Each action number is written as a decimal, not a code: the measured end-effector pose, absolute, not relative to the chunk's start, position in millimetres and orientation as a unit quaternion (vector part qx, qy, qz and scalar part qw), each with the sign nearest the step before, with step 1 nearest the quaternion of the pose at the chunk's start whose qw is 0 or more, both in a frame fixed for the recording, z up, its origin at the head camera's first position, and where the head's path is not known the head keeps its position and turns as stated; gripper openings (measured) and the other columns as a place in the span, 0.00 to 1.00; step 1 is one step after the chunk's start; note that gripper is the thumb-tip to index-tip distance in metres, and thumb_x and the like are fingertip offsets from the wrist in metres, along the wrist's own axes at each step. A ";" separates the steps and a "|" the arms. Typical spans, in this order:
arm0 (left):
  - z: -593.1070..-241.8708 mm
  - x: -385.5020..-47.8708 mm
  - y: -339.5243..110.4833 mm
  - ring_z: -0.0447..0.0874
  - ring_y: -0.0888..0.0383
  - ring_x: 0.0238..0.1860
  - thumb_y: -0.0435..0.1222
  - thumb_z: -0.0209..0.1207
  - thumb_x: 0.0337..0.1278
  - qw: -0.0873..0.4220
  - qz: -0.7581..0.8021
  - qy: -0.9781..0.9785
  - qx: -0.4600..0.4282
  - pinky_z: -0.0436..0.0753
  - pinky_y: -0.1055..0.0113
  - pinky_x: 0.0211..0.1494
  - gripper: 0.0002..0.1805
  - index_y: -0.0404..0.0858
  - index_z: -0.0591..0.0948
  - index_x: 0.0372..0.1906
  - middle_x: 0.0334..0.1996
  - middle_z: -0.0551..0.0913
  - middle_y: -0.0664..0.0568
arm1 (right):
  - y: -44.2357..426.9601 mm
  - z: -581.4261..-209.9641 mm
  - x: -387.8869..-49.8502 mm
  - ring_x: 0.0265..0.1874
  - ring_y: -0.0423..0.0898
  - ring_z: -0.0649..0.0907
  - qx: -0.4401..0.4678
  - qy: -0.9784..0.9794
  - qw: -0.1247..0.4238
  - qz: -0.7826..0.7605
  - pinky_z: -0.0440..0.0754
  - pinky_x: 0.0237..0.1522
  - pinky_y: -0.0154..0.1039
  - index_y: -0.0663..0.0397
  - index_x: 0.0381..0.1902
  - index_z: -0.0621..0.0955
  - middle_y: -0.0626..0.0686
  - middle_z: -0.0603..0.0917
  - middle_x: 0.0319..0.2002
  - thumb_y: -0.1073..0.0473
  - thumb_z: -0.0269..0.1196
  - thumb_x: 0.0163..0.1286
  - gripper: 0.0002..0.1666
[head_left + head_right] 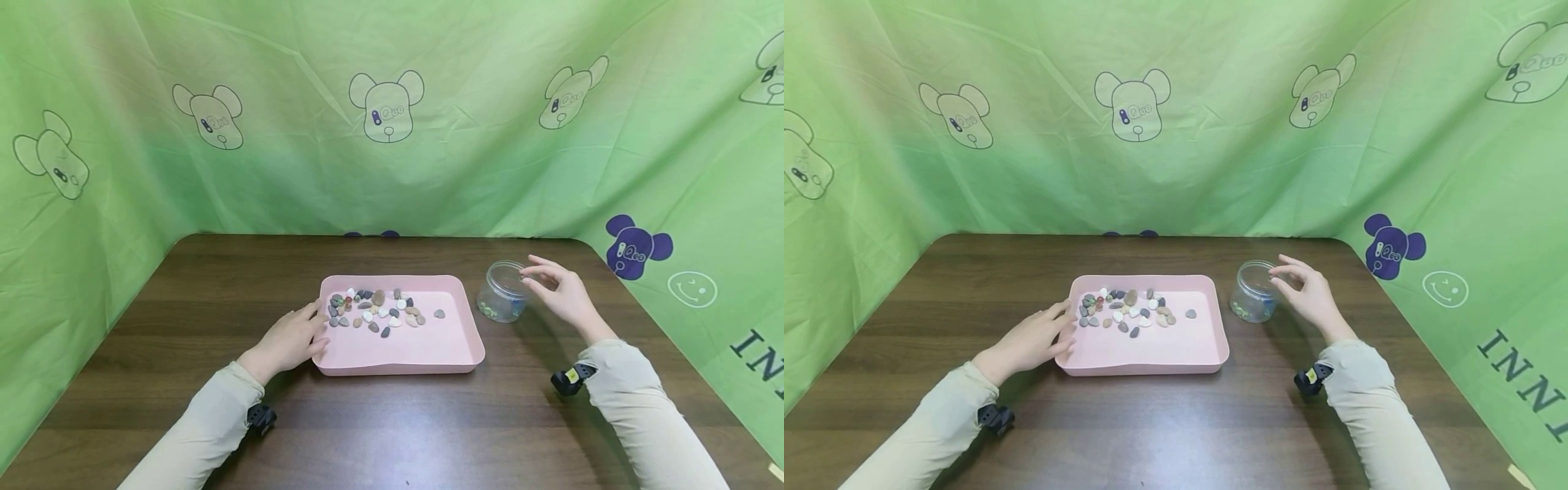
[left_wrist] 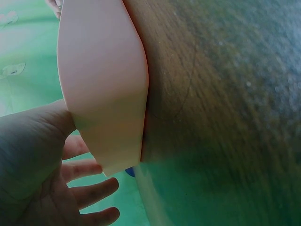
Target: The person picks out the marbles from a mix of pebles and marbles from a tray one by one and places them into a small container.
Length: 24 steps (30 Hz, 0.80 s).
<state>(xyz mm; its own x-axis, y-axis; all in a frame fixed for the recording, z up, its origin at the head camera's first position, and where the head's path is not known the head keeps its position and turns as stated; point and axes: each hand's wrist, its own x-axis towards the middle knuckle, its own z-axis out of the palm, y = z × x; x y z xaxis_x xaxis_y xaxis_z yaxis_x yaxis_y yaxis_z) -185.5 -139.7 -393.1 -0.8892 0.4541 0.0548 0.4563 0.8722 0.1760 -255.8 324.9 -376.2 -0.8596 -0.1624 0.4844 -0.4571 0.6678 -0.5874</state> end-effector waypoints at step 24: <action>-393.3 -184.9 -139.2 0.66 0.42 0.66 0.42 0.56 0.60 0.003 -0.096 -0.968 -0.233 0.68 0.42 0.64 0.23 0.31 0.76 0.55 0.66 0.64 0.33 | 327.3 -375.0 -248.2 0.39 0.09 0.65 0.085 -0.895 0.179 0.400 0.67 0.46 0.09 0.75 0.44 0.76 0.75 0.73 0.56 0.64 0.57 0.66 0.16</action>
<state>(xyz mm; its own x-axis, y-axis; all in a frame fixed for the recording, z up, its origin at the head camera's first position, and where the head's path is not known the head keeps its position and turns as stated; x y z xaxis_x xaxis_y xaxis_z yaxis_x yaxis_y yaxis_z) -184.9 -139.2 -393.3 -0.8916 0.4501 0.0498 0.4511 0.8731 0.1851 -248.2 327.3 -375.0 -0.9212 -0.0094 0.3890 -0.2962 0.6652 -0.6854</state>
